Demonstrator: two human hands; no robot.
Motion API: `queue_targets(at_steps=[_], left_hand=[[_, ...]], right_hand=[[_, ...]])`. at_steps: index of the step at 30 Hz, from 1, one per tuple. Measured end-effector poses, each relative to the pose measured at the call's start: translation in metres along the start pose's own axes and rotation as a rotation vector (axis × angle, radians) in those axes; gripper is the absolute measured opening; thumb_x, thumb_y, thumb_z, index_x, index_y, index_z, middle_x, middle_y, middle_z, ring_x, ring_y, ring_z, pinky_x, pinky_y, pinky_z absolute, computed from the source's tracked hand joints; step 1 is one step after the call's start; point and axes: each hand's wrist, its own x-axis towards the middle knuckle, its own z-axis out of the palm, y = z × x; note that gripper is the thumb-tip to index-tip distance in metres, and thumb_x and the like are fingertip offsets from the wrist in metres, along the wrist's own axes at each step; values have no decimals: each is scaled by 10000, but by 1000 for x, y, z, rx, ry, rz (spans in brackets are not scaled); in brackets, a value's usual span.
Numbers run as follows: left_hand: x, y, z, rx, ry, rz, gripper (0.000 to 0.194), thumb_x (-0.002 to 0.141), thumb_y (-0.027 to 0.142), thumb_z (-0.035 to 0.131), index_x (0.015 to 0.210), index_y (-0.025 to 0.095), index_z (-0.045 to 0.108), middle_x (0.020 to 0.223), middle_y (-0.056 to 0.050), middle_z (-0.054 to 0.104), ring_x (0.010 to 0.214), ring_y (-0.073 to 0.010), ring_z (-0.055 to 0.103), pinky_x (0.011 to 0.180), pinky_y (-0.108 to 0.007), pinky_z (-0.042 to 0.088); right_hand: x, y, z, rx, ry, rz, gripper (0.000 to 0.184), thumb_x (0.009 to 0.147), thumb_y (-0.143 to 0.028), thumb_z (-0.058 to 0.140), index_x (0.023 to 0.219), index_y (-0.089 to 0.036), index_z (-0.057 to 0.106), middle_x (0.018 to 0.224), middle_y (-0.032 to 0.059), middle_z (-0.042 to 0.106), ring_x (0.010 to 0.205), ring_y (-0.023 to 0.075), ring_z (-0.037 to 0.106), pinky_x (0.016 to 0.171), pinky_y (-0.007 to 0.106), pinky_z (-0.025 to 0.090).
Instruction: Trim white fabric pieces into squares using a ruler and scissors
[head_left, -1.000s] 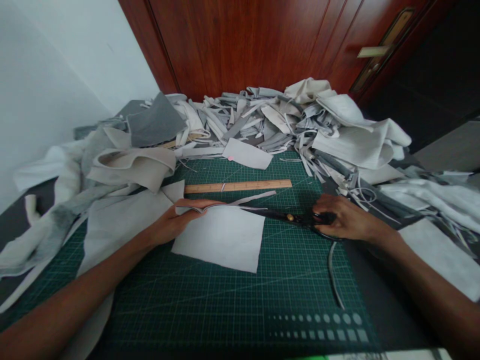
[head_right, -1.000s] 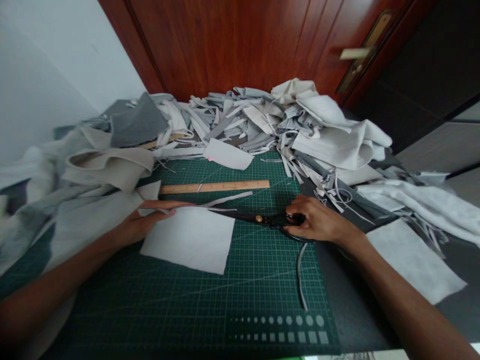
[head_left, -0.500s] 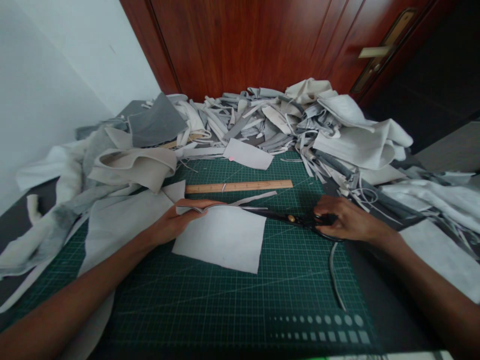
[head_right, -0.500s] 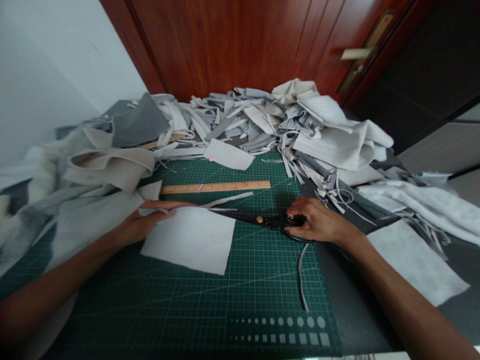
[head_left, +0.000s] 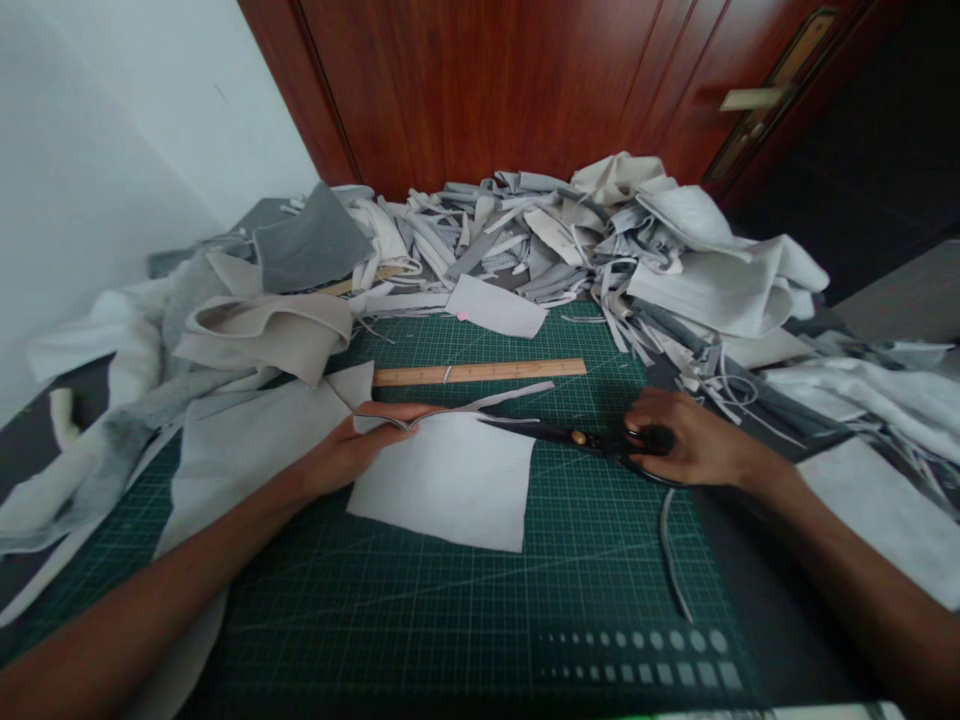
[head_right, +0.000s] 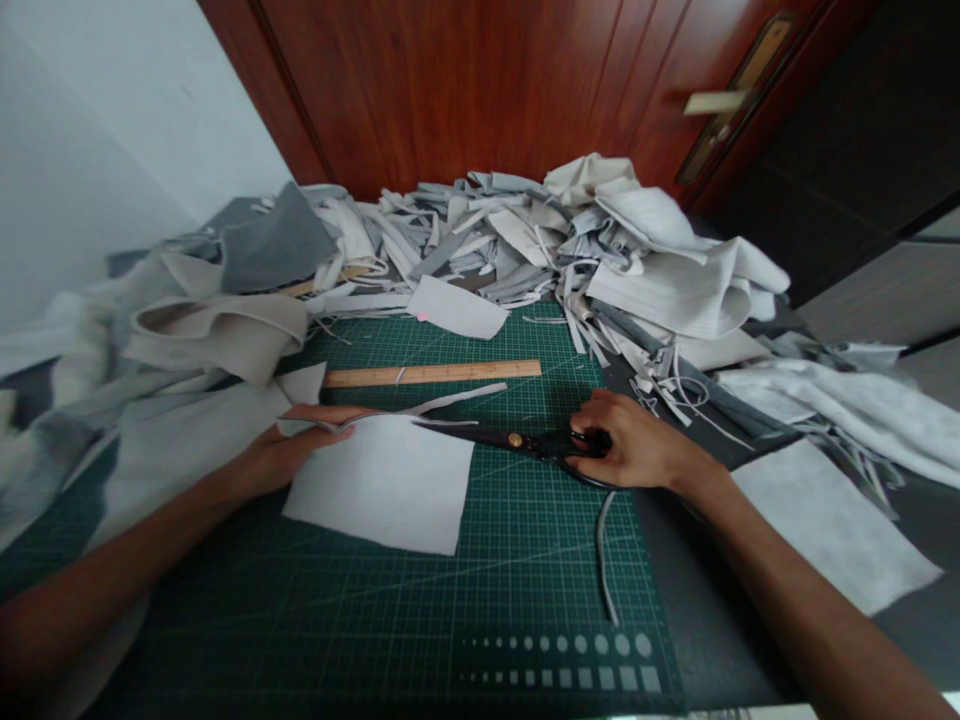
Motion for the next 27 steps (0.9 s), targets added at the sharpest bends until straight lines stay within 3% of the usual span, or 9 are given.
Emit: queue_targets(at_steps=[10, 21, 27], left_hand=[[-1, -5, 2, 24, 1, -6, 401, 929, 465, 638, 1239, 248, 772, 1158, -62, 798, 994, -282, 726, 888, -369, 556], [-2, 12, 8, 23, -12, 14, 388, 872, 432, 658, 1158, 216, 806, 1088, -74, 818, 1015, -317, 729, 844, -374, 565], [-2, 5, 8, 79, 13, -15, 401, 886, 450, 655, 1175, 211, 796, 1185, -83, 792, 1034, -322, 720, 891, -413, 563]], right_hand=[[5, -5, 5, -19, -23, 13, 201, 829, -288, 665, 714, -222, 514, 674, 17, 604, 672, 193, 553, 654, 317, 364], [13, -14, 9, -4, -10, 20, 178, 807, -278, 667, 729, -225, 516, 694, 14, 594, 689, 192, 532, 677, 330, 367], [16, -15, 11, 11, -15, 30, 193, 823, -295, 663, 725, -220, 515, 693, 18, 580, 677, 188, 522, 661, 319, 357]])
